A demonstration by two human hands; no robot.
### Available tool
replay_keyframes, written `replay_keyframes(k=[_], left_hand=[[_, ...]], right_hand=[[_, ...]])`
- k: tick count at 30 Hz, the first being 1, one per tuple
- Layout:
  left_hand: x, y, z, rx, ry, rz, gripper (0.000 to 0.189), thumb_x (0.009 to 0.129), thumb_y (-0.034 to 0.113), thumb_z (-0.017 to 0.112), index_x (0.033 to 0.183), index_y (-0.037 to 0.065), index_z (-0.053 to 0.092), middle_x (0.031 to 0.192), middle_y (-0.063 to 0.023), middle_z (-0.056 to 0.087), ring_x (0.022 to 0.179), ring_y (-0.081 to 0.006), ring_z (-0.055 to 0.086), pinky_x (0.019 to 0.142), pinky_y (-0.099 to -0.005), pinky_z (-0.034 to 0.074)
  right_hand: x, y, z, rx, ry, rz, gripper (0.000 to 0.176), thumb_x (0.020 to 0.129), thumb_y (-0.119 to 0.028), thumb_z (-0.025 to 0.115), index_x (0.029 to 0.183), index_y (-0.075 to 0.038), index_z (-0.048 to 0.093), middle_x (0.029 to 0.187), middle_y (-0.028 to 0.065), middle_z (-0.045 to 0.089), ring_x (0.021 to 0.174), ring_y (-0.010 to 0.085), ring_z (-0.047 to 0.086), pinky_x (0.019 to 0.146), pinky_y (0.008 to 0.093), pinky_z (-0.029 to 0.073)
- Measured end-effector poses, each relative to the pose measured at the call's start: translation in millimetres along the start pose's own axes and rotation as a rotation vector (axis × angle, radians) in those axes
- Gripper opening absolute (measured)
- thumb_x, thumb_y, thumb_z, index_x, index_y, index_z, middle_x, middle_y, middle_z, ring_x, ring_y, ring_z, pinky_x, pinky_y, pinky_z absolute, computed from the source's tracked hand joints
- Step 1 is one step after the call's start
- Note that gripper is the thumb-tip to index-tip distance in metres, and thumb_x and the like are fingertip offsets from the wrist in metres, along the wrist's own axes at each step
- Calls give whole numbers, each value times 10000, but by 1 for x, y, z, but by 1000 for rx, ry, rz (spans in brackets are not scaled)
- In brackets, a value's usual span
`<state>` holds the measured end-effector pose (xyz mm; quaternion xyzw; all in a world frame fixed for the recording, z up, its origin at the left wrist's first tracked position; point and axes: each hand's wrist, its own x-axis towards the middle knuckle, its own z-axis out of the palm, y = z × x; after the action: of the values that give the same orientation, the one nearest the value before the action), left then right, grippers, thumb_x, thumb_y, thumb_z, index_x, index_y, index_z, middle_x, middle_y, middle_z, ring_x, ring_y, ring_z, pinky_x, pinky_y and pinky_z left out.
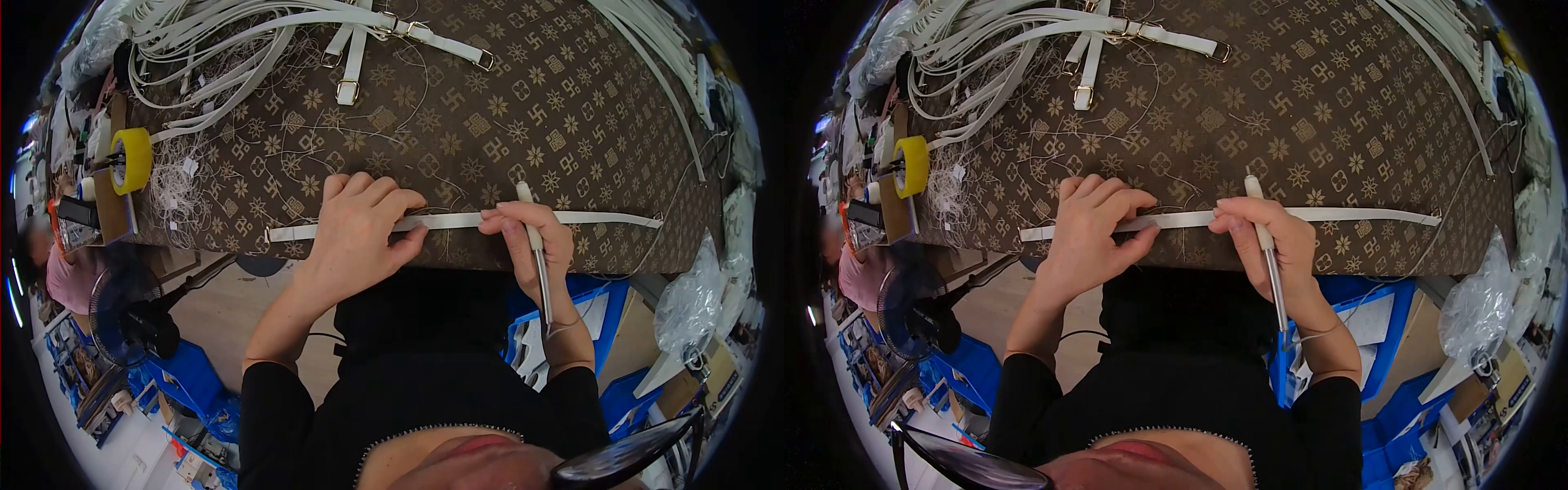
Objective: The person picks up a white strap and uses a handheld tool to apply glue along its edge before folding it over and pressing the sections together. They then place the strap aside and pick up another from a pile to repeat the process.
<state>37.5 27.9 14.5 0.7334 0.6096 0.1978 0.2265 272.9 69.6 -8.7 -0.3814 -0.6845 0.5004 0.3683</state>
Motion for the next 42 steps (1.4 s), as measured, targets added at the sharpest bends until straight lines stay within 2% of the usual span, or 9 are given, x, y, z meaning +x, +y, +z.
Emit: replay_keyframes(k=[11, 16, 23, 26, 29, 31, 32, 36, 42], left_hand=[[8, 0, 10, 83, 99, 149, 108, 678, 99, 729, 769, 130, 681, 748, 25, 564, 748, -175, 518, 767, -329, 362], [7, 1, 9, 162, 103, 193, 187, 643, 64, 754, 787, 155, 678, 759, 45, 574, 732, -159, 527, 747, -331, 356], [3, -5, 25, 132, 192, 221, 208, 637, 44, 734, 779, 156, 631, 756, 30, 565, 706, -167, 528, 729, -332, 358], [3, -7, 32, 67, 224, 232, 205, 641, 41, 718, 771, 150, 603, 741, 23, 551, 686, -167, 525, 719, -324, 355], [3, -9, 33, 12, 224, 226, 204, 645, 41, 709, 771, 143, 583, 733, 19, 545, 681, -165, 525, 717, -317, 353], [3, -10, 32, -1, 218, 215, 207, 646, 36, 708, 774, 142, 583, 737, 20, 550, 680, -165, 528, 717, -317, 354], [3, -10, 31, -19, 211, 213, 214, 646, 31, 707, 781, 141, 583, 735, 20, 550, 679, -166, 530, 717, -317, 355], [3, -12, 31, -67, 203, 216, 228, 646, 20, 710, 796, 137, 584, 736, 21, 551, 686, -169, 538, 725, -323, 362], [3, -11, 32, -66, 199, 205, 230, 643, 19, 712, 796, 132, 582, 744, 11, 554, 696, -180, 544, 737, -334, 370]], right_hand=[[-4, 15, 1, 131, -12, -33, 223, 1005, -91, 515, 1201, 8, 556, 852, 112, 713, 856, 197, 705, 816, 310, 545], [-4, 10, 2, 136, 1, 40, 376, 1030, -211, 486, 1326, 19, 460, 825, 100, 704, 862, 205, 697, 863, 327, 520], [-4, 9, 2, 112, -21, 57, 484, 1024, -294, 498, 1380, 22, 412, 859, 114, 696, 892, 205, 687, 858, 316, 514], [0, 2, 4, 297, 110, 95, 540, 1003, -357, 536, 1360, 40, 454, 869, 108, 678, 836, 179, 656, 793, 302, 510], [4, 3, -8, 97, 18, -60, 457, 967, -312, 603, 1264, 35, 572, 856, 108, 656, 758, 168, 610, 708, 286, 485], [3, -1, -7, -85, -23, -45, 301, 897, -181, 675, 1127, 12, 669, 818, 104, 646, 693, 176, 582, 637, 277, 458], [4, -4, -2, -108, -21, -64, 276, 785, -67, 742, 1052, -18, 693, 808, 100, 652, 682, 199, 598, 618, 279, 467], [1, 3, 13, -140, -50, -152, 261, 718, -11, 790, 945, -40, 663, 811, 80, 674, 687, 224, 629, 601, 305, 483], [-4, 4, 20, -159, -67, -176, 236, 721, -12, 785, 911, -39, 648, 773, 75, 666, 643, 220, 634, 563, 305, 488]])
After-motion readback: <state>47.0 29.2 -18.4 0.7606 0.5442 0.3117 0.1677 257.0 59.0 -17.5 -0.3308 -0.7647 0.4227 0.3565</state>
